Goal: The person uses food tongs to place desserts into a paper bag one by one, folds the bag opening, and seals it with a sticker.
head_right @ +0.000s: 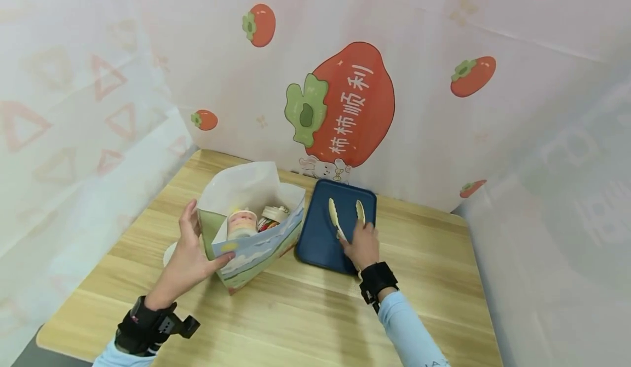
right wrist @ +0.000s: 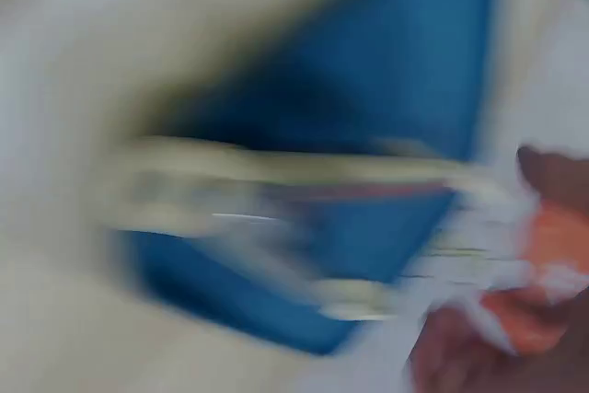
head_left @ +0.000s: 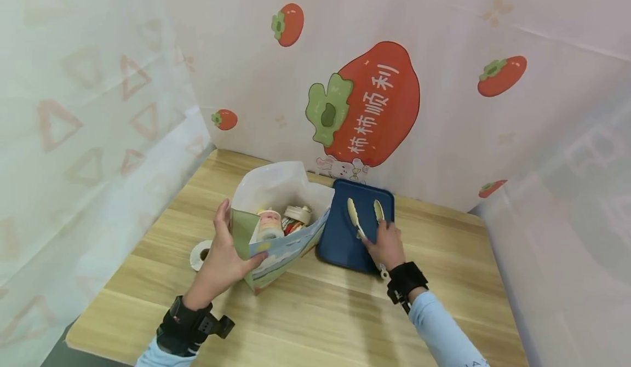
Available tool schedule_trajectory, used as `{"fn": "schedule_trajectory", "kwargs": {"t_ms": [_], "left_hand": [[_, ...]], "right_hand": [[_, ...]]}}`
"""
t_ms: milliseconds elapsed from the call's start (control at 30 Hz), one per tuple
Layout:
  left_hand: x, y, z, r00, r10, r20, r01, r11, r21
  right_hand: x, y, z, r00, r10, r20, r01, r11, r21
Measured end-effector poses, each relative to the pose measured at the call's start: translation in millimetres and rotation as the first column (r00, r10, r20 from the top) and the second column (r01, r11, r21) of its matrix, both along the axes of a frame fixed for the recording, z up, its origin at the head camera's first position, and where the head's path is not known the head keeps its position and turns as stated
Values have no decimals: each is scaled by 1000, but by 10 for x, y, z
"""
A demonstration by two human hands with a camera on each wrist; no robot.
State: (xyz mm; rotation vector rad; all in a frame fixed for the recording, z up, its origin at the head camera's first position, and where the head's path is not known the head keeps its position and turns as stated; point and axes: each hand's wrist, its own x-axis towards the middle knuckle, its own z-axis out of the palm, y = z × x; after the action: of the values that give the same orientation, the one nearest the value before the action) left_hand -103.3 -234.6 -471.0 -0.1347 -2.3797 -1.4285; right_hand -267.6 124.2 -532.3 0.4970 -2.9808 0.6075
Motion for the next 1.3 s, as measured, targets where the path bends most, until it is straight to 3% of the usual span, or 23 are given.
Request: {"fn": "schedule_trajectory", "kwargs": {"t_ms": [67,100,200,267,333,400,500,633,700,867,967,1067,1133,1233,1300], "left_hand": [[-1,16,-15,1000,4,12,-4,1000,6],[-2,22,-21,1000,5,14,-5,1000,6],[-16,36,-32,1000,7,10,-7,1000,16],[-27,42,-37,1000,8,13,-8,1000,16],[-32,47,-47,1000,14,26,-14,1000,10],[-33,51,-57,999,26,39,-26,1000,-2],[-35,47,-90,998,59,18,-59,998,-13],[-69,25,-118,989,96,-110,-97,995,-4],[-89,9,-122,981,104,-166,-105,994,5],[-130,-5,-136,966,132,-221,-126,991,39],[-142,-6,-157,964,144,-226,-130,989,73],[-118,-5,-171,970,134,-203,-113,987,113],[-80,-1,-174,976,109,-188,-84,987,136],[-8,12,-177,984,34,-177,-4,986,166],[38,23,-185,983,-39,-180,73,980,187]], "right_hand": [[-77,-143,304,983,169,66,-162,982,-98],[-130,-226,454,956,273,111,-252,952,-173],[-281,-482,822,814,538,217,-445,819,-361],[-359,-616,945,724,644,249,-496,736,-461],[-401,-708,980,686,688,236,-521,691,-500],[-400,-753,947,688,693,215,-510,672,-537],[-323,-759,858,743,644,184,-448,682,-578],[-146,-717,753,816,561,137,-352,671,-653],[-27,-697,713,842,525,125,-309,658,-686],[308,-676,640,878,465,112,-243,635,-733],[497,-668,616,894,440,84,-246,639,-729],[677,-644,581,901,434,10,-303,647,-700],[796,-598,540,892,447,-63,-369,641,-673],[978,-484,505,849,499,-174,-489,614,-620],[1072,-392,490,822,533,-203,-537,603,-590]]}}
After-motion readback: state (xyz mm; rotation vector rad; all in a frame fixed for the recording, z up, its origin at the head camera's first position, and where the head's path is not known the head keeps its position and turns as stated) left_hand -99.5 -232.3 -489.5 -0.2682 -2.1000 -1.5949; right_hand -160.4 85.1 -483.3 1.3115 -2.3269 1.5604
